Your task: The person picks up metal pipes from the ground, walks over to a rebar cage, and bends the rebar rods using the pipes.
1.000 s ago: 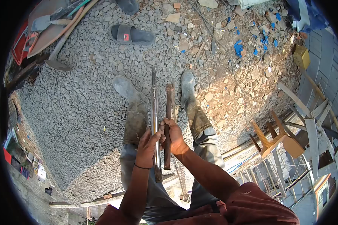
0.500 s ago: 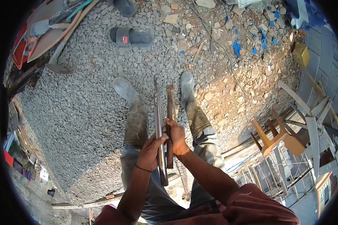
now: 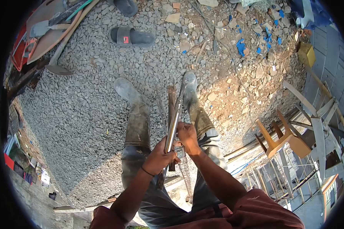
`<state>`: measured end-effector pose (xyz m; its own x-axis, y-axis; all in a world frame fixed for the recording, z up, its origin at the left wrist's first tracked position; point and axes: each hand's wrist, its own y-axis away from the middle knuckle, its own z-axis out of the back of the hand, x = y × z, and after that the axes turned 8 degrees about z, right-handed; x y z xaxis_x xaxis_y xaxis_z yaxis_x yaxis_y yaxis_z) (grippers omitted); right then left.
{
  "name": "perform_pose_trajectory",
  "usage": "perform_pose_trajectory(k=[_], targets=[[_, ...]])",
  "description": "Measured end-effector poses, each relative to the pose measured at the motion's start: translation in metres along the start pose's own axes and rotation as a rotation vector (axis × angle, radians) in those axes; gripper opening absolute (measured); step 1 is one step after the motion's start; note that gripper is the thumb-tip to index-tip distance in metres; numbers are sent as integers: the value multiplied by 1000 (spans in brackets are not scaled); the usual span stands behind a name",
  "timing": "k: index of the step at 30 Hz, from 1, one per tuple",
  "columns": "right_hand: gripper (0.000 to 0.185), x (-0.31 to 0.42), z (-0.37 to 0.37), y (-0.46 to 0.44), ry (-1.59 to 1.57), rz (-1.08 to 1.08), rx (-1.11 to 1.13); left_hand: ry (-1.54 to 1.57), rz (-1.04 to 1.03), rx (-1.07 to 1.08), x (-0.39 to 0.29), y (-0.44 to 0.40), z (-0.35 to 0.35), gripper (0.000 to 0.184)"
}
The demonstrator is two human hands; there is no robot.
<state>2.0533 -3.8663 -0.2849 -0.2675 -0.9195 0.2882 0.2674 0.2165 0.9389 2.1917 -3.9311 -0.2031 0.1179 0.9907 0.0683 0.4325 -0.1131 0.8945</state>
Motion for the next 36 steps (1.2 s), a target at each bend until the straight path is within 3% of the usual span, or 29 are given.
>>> perform_pose_trajectory(k=[3,4,5,8,10,11,13,15,18,19,21,22,24,25,27,31,36], targets=[[52,40,10,-14,-54,114,-83,37,53,104,8,-3,5,30],[41,54,8,-17,-263,35,-45,40,56,104,15,-4,7,30],[41,60,1,-22,-261,34,-44,37,56,136,22,-6,8,31],[13,72,-23,-38,-444,36,245,82,37,175,30,-6,10,32],[12,81,-26,-35,-471,39,224,57,-24,170,27,-5,11,35],[10,91,-28,-27,-486,32,201,180,-34,197,29,-7,11,39],[9,116,-21,-26,-536,145,183,660,234,263,15,-11,14,42],[8,133,-4,-35,-568,274,150,665,219,235,20,-21,20,41],[11,160,23,-37,-554,383,71,364,9,134,36,-49,19,19],[9,160,31,-38,-567,398,67,261,14,172,45,-62,24,25],[9,163,47,-34,-622,431,87,431,-13,90,29,-59,8,47],[10,165,59,-31,-647,469,124,435,-17,92,27,-63,8,47],[16,174,95,-29,-892,487,417,567,46,70,27,-73,17,63],[20,184,108,-25,-1018,464,544,615,128,-42,24,-79,22,43],[27,197,130,-24,-1253,337,786,570,138,16,20,-82,41,19],[30,205,150,-22,-1209,204,761,521,124,-118,20,-53,4,16],[27,186,170,-21,-982,316,572,448,100,-197,29,-22,-11,13]])
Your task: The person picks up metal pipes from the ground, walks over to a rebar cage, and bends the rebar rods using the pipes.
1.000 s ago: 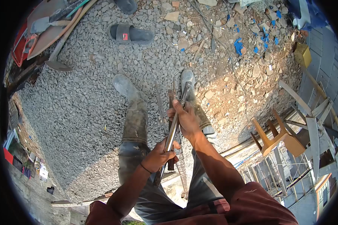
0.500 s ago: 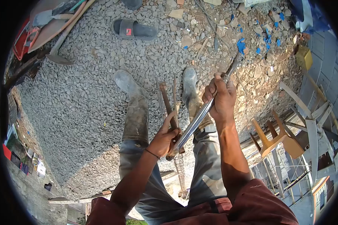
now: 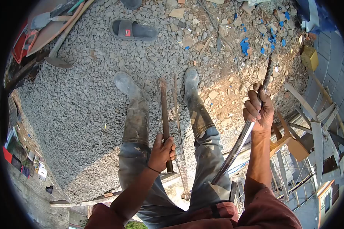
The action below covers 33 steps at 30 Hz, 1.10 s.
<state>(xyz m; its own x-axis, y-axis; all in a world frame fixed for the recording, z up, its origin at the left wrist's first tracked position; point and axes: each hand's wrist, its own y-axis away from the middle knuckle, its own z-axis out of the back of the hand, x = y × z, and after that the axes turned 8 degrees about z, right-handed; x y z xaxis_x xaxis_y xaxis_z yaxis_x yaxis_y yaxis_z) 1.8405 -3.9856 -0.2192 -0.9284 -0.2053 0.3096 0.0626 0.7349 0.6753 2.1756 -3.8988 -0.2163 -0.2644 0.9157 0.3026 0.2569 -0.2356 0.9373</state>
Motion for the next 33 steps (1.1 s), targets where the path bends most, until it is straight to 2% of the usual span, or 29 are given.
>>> perform_pose_trajectory(k=[5,6,9,12,25,29,31,33], targets=[[24,-26,12,7,70,-27,-82,53,144,112,0,3,19,24],[24,-31,13,7,74,-37,-85,56,135,132,2,0,20,31],[24,-43,17,6,59,-51,-95,138,161,174,-2,-5,20,34],[25,-48,19,7,74,-46,-114,69,139,185,-10,-6,17,36],[22,-63,15,-19,140,-114,-105,113,233,270,-18,-11,16,34],[24,-73,14,-59,245,-141,-55,70,242,243,-17,-14,17,32],[26,-76,7,-90,284,-168,-61,2,174,229,-7,-17,16,30],[30,-79,-10,-127,482,-92,-189,-10,155,192,4,-23,16,29]])
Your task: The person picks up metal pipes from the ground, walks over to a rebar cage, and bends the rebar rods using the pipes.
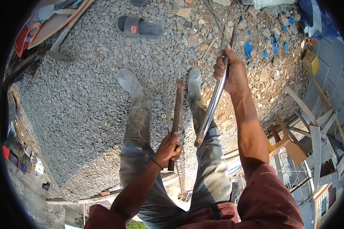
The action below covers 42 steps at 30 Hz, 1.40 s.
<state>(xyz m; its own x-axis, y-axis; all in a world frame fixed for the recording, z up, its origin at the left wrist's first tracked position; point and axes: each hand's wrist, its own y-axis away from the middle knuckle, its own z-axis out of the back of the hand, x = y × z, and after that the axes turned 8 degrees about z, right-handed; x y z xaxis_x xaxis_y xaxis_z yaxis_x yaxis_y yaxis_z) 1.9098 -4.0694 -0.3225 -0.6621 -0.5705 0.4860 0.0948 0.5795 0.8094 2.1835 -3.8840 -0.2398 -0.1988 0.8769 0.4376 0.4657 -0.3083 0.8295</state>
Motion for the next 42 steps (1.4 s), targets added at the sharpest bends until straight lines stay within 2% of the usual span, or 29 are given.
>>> perform_pose_trajectory(k=[4,6,8,12,15,16,18,20,23,25,28,29,31,32,34,38,40,42], targets=[[33,21,-46,-77,346,290,-190,-32,8,-52,5,-8,4,29],[26,26,-36,-131,418,459,-102,2,-7,-21,8,-11,6,28],[50,17,-26,-178,642,682,-243,-10,-32,-39,14,-13,3,27],[43,14,-56,-215,889,527,-385,-69,-10,-106,12,-12,0,27],[43,-19,-56,-238,960,724,-378,-106,-24,-114,11,-10,-1,26],[43,-25,-55,-244,965,718,-372,-118,-39,-126,10,-10,-2,26],[44,-34,-55,-251,822,590,-218,-86,-19,-117,9,-9,-1,25],[42,-45,-55,-257,862,627,-225,-99,-16,-103,8,-7,-2,24],[39,-55,-60,-257,736,670,-180,-100,-16,-108,7,-8,-1,24],[39,-55,-78,-244,1010,640,-354,-100,-17,-113,8,-8,0,24],[41,-59,-61,-259,1120,682,-240,-84,-31,-112,8,-9,0,23],[41,-57,-57,-263,1122,684,-239,-87,-28,-114,7,-9,-1,24],[44,-55,-50,-271,915,504,-114,-90,-26,-118,5,-8,0,24],[44,-56,-55,-266,915,502,-114,-85,-21,-108,5,-8,1,24],[42,-59,-65,-257,841,571,-273,-80,-14,-101,6,-8,2,24],[43,-55,-65,-255,808,581,-281,-63,-18,-114,6,-8,0,25],[45,-46,-52,-269,889,471,-130,-60,-11,-112,6,-9,1,25],[43,-54,-58,-258,865,524,-188,-59,-5,-120,5,-10,1,25]])
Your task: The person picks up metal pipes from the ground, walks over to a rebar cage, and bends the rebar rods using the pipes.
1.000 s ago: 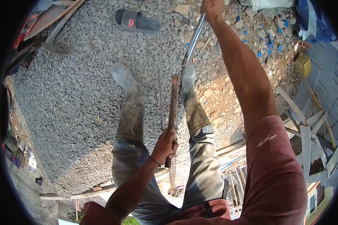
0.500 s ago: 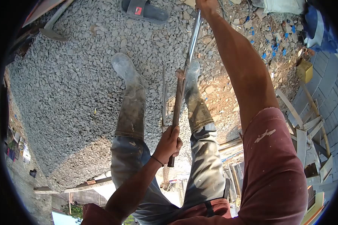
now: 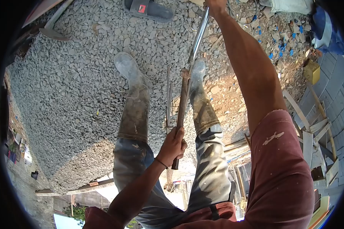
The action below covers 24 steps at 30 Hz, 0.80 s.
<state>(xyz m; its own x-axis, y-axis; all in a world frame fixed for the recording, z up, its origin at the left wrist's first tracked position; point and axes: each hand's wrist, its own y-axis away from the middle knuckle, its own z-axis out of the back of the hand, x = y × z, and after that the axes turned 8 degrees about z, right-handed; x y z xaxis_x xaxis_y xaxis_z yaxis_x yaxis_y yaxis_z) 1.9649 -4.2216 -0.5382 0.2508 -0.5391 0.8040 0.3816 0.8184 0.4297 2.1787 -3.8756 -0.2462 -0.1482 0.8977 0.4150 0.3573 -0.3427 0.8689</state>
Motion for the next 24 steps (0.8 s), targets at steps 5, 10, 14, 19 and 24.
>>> perform_pose_trajectory(k=[5,10,14,19,24], targets=[[42,0,1,5,-7,38,-35,-16,1,-8,-2,3,0,25],[44,11,0,7,112,-23,-50,-10,9,-12,-4,4,-2,24],[43,2,-2,2,98,25,-9,-14,5,4,-3,4,0,24],[43,-23,5,-5,89,101,42,7,2,17,-4,5,-1,25],[42,-22,-3,8,233,39,-59,-6,11,29,-4,4,2,25]])
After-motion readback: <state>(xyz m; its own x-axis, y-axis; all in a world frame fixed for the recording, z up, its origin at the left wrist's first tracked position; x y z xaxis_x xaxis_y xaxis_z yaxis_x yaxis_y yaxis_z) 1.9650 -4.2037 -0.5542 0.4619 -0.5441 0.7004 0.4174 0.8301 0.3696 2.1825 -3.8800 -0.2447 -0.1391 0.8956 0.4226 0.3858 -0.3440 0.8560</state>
